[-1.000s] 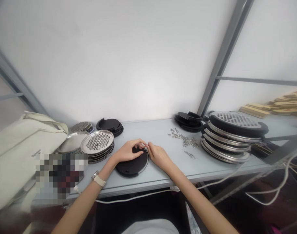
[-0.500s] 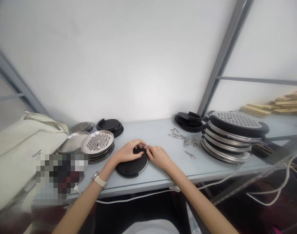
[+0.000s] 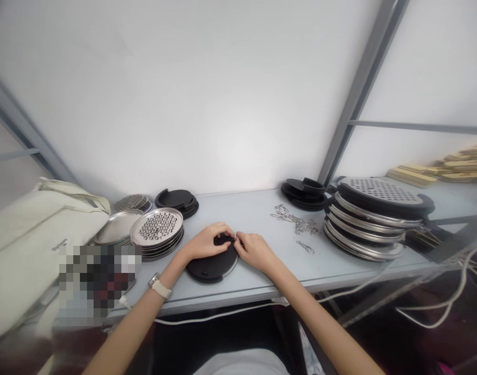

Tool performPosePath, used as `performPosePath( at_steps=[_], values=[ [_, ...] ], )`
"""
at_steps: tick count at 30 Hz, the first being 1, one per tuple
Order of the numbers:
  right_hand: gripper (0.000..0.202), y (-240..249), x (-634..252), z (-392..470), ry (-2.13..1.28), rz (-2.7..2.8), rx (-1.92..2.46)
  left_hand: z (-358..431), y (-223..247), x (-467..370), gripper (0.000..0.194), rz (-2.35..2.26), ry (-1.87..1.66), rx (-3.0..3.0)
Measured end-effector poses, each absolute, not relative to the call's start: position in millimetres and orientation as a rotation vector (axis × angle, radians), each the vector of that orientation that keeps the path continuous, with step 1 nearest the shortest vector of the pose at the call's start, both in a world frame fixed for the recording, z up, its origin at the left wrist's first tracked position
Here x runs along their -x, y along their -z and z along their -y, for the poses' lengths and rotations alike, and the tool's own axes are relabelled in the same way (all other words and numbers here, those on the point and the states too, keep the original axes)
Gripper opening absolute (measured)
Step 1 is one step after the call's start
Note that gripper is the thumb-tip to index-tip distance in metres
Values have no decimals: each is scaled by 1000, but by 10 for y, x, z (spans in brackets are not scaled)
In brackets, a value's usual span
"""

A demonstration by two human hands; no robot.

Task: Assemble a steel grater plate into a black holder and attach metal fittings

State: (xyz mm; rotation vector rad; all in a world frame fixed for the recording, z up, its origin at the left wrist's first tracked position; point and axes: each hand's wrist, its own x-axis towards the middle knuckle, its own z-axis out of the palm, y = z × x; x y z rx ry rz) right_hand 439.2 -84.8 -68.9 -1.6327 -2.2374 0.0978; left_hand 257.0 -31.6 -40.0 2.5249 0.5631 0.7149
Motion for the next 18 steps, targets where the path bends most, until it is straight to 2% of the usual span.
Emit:
performPosePath(
  at_steps=[11, 18],
  values=[
    [26, 698, -4385, 838, -101, 2185, 1604, 311, 407, -2574, 18, -607, -735, -2576],
    [24, 674, -4373, 860, -137, 2120, 1608, 303, 422, -2569, 23, -644, -772, -2578]
  ],
)
